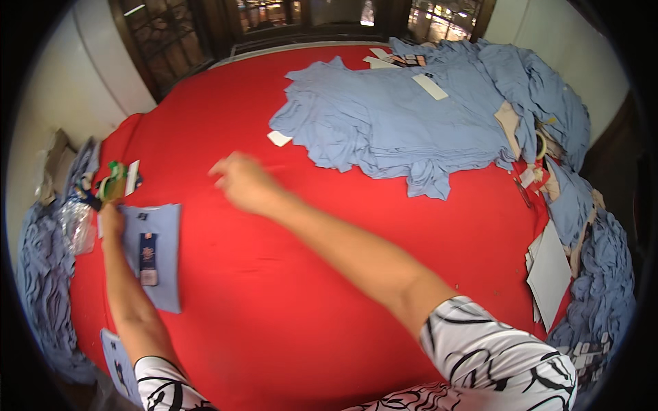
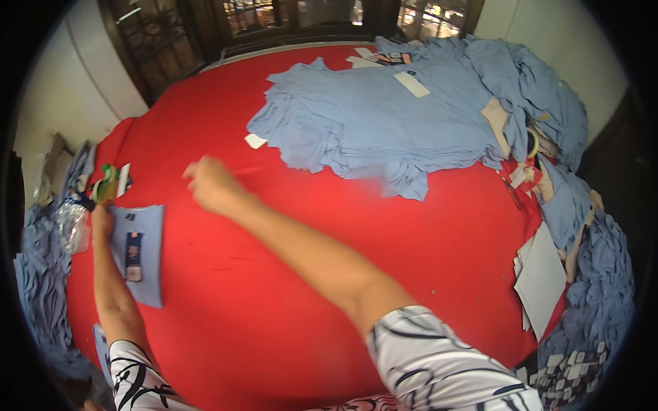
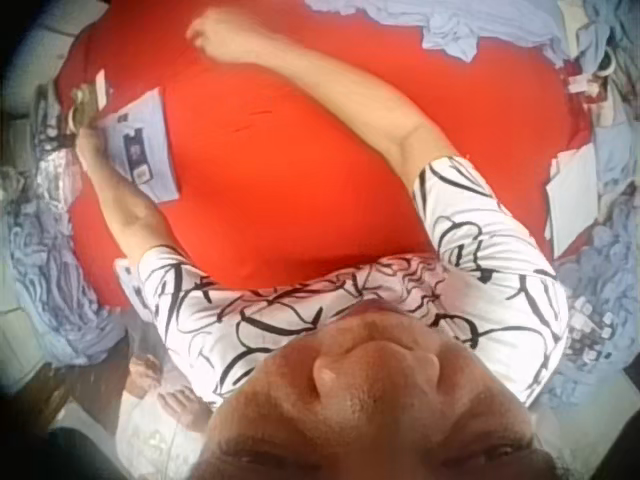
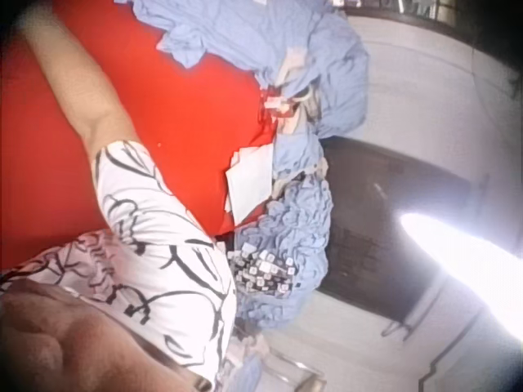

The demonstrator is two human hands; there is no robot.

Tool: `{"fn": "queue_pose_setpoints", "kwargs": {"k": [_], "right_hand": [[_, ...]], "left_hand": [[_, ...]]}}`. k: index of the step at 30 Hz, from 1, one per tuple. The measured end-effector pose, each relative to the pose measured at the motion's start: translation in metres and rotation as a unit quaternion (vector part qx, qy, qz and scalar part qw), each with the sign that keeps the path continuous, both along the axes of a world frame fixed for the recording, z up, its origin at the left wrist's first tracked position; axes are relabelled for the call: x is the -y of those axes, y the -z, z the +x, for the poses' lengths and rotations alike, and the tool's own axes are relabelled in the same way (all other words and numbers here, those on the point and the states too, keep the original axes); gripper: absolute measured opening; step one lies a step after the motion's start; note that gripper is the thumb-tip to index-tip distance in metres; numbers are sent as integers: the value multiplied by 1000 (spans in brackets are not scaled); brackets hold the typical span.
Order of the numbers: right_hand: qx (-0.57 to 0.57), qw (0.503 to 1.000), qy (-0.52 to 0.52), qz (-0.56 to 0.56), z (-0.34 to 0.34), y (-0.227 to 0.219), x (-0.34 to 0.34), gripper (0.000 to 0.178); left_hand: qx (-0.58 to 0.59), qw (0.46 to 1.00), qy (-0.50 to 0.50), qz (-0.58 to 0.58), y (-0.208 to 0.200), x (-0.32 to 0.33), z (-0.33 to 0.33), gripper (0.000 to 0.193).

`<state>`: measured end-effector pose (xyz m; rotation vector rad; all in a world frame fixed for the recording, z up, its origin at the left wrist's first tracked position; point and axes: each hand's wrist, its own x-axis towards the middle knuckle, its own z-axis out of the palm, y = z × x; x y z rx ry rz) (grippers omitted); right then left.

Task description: The person folds light-blue shirts on a red table using a cardboard template and stacks the folded shirts.

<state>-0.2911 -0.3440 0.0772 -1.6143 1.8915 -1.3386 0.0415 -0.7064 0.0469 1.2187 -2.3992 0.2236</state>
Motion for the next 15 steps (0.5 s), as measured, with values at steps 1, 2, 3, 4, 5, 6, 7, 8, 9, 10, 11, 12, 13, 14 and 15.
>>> {"fn": "queue_pose_setpoints", "kwargs": {"k": [1, 2, 3, 4, 5, 6, 7, 8, 9, 10, 11, 12, 13, 14, 15], "right_hand": [[-69, 993, 68, -75, -36, -2, -30, 20], [-183, 951, 227, -106, -94, 14, -58, 16], [-330, 891, 306, -53, -142, 11, -95, 19], [-297, 855, 424, -29, -191, 20, -138, 27], [-305, 790, 520, 112, -210, 16, -170, 32], [-314, 751, 561, 153, -239, 28, -214, 28], [-248, 797, 532, 142, -255, 33, -233, 26], [-170, 852, 482, 114, -262, 34, -230, 25], [-110, 875, 459, 107, -275, 26, -255, 24], [-180, 875, 442, 87, -264, 15, -261, 23], [-244, 874, 415, 65, -230, 2, -260, 23], [-304, 873, 380, 34, -190, -14, -257, 23], [-320, 879, 345, 73, -164, -21, -272, 21], [-334, 887, 302, 108, -131, -26, -282, 19], [-372, 888, 231, 141, -80, -29, -278, 18]], "left_hand": [[16, 1000, 8, 7, 1, 5, -3, 37], [34, 999, 39, -17, -1, 9, -21, 34], [55, 998, 5, 3, 2, 13, -15, 33], [70, 997, -23, 20, 0, 17, -19, 33], [65, 996, -52, -40, 10, 6, -34, 33], [48, 991, -68, -101, 20, -15, -74, 34], [35, 981, -99, -164, 23, -30, -91, 34], [28, 980, -89, -177, 5, -23, -82, 38], [-25, 982, -27, -186, 7, -66, -153, 38], [-89, 953, 114, -266, -5, -117, -192, 33], [-154, 956, 140, -208, -17, -182, -217, 23], [-207, 949, 233, -53, -25, -222, -218, 19], [-288, 922, 224, 129, -42, -307, -238, 30], [-231, 890, 193, 341, -59, -367, -241, 48], [-237, 815, 247, 467, -37, -390, -231, 60]]}}
